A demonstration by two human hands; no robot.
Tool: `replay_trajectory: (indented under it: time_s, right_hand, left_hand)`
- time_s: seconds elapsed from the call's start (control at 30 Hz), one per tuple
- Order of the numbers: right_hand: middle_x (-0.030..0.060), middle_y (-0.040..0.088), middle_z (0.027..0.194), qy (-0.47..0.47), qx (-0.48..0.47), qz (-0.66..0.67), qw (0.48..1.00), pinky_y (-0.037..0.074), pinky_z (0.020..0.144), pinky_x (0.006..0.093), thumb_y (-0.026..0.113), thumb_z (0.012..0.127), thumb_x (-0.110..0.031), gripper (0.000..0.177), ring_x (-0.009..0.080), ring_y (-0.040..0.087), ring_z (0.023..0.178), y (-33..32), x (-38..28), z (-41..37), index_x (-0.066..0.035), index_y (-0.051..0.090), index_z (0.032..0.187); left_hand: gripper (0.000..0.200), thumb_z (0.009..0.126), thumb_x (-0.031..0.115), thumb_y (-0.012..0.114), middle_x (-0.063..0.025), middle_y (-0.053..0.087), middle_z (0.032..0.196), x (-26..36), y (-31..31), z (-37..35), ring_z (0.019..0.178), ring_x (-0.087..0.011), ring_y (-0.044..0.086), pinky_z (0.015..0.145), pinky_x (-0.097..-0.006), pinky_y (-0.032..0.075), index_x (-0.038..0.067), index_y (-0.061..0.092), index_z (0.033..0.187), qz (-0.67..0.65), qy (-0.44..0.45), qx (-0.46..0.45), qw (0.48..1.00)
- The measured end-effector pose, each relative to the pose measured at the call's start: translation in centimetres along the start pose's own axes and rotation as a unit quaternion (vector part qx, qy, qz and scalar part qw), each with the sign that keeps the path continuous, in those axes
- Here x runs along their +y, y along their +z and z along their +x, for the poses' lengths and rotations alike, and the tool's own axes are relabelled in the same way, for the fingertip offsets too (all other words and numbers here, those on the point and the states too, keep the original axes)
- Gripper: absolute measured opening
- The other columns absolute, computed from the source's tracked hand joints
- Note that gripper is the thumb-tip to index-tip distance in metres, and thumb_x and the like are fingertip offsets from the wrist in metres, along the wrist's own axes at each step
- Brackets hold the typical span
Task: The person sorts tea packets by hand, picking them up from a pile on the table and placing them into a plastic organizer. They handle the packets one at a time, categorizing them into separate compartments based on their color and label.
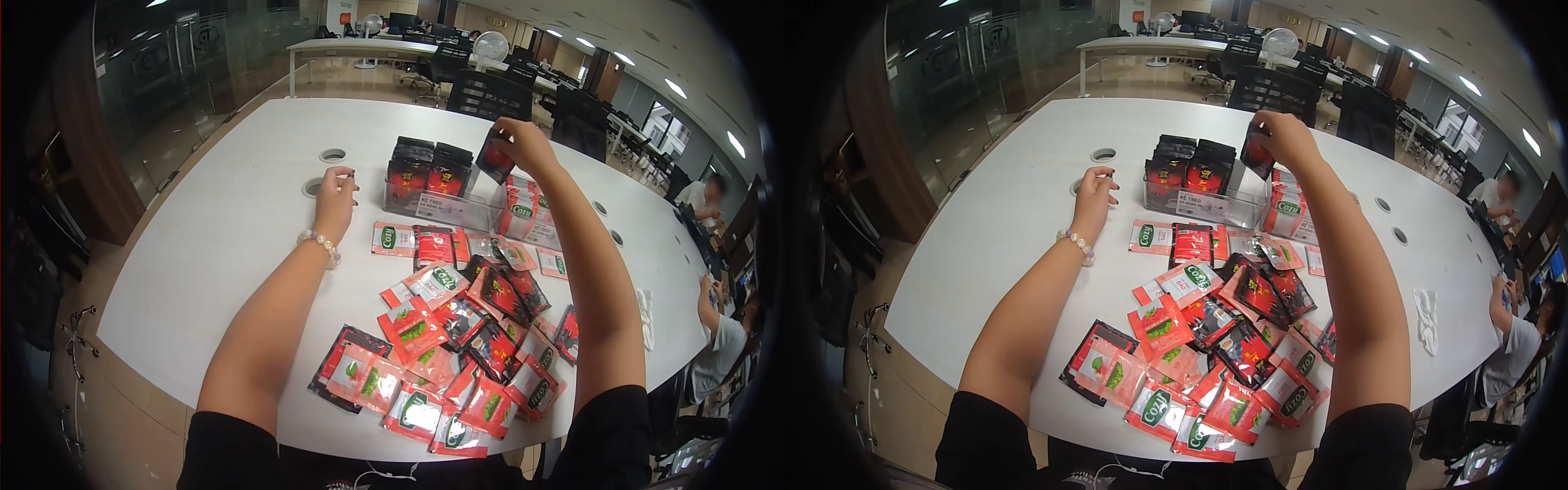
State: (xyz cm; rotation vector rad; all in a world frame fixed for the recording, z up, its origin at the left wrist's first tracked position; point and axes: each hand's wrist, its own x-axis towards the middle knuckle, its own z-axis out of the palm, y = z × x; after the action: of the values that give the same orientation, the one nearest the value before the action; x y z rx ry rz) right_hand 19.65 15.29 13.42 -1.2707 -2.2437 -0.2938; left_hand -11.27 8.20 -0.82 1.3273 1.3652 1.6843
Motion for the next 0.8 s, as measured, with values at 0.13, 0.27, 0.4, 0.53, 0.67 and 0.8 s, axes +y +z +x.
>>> replay_trajectory:
  time_s: [0.13,0.27,0.4,0.53,0.67,0.8]
  right_hand:
    - [0.0143,0.065,0.086,-0.046,-0.095,-0.049,0.993,0.048,0.069,0.0403,0.063,0.077,-0.021,0.017,0.0311,0.062,0.082,0.8,-1.0,1.5,-0.01,0.062,0.091]
    - [0.013,0.064,0.082,-0.085,-0.083,-0.042,0.992,0.047,0.067,0.041,0.06,0.08,-0.021,0.014,0.0325,0.061,0.078,1.7,0.3,2.0,-0.011,0.059,0.09]
    - [0.0107,0.062,0.08,-0.159,-0.05,-0.088,0.982,0.045,0.064,0.0429,0.058,0.082,-0.018,0.015,0.0338,0.059,0.075,3.2,2.4,0.8,-0.011,0.051,0.093]
    - [0.0108,0.061,0.084,-0.197,-0.078,-0.124,0.969,0.045,0.065,0.0433,0.062,0.079,-0.018,0.024,0.0355,0.059,0.075,4.9,3.1,-0.6,-0.011,0.046,0.096]
    - [0.0105,0.062,0.087,-0.165,-0.128,-0.138,0.968,0.047,0.067,0.0414,0.072,0.069,-0.026,0.046,0.0338,0.061,0.077,5.6,2.6,-0.4,-0.01,0.044,0.102]
    - [0.0087,0.063,0.09,-0.192,-0.032,-0.211,0.958,0.047,0.071,0.0408,0.076,0.063,-0.026,0.053,0.0282,0.062,0.085,6.7,2.5,-1.3,-0.009,0.044,0.102]
  left_hand:
    - [0.019,0.089,0.014,0.047,-0.0069,0.056,0.083,-0.2,0.2,0.0,0.065,-0.0122,0.053,0.059,-0.0252,0.046,0.004,0.05,0.105,-0.006,0.009,0.0,1.0]
    - [0.021,0.089,0.014,0.044,-0.0054,0.057,0.083,-0.1,0.4,0.0,0.062,-0.009,0.051,0.058,-0.0235,0.044,0.006,0.05,0.107,0.022,0.013,-0.018,0.999]
    - [0.02,0.088,0.014,0.047,-0.0046,0.056,0.081,0.5,0.7,-0.6,0.061,-0.0101,0.05,0.058,-0.025,0.044,0.007,0.051,0.107,0.097,0.035,-0.033,0.994]
    - [0.021,0.087,0.014,0.051,-0.0039,0.056,0.081,1.5,1.0,-1.6,0.06,-0.0119,0.05,0.058,-0.0272,0.043,0.008,0.052,0.107,0.192,0.084,-0.052,0.977]
    - [0.023,0.084,0.016,0.054,-0.0019,0.06,0.079,1.7,1.3,-2.1,0.057,-0.0179,0.054,0.057,-0.0326,0.043,0.011,0.051,0.107,0.239,0.128,-0.053,0.961]
    - [0.023,0.084,0.016,0.054,-0.0012,0.06,0.078,1.7,1.3,-2.1,0.057,-0.0175,0.054,0.057,-0.0328,0.043,0.011,0.051,0.107,0.24,0.127,-0.055,0.961]
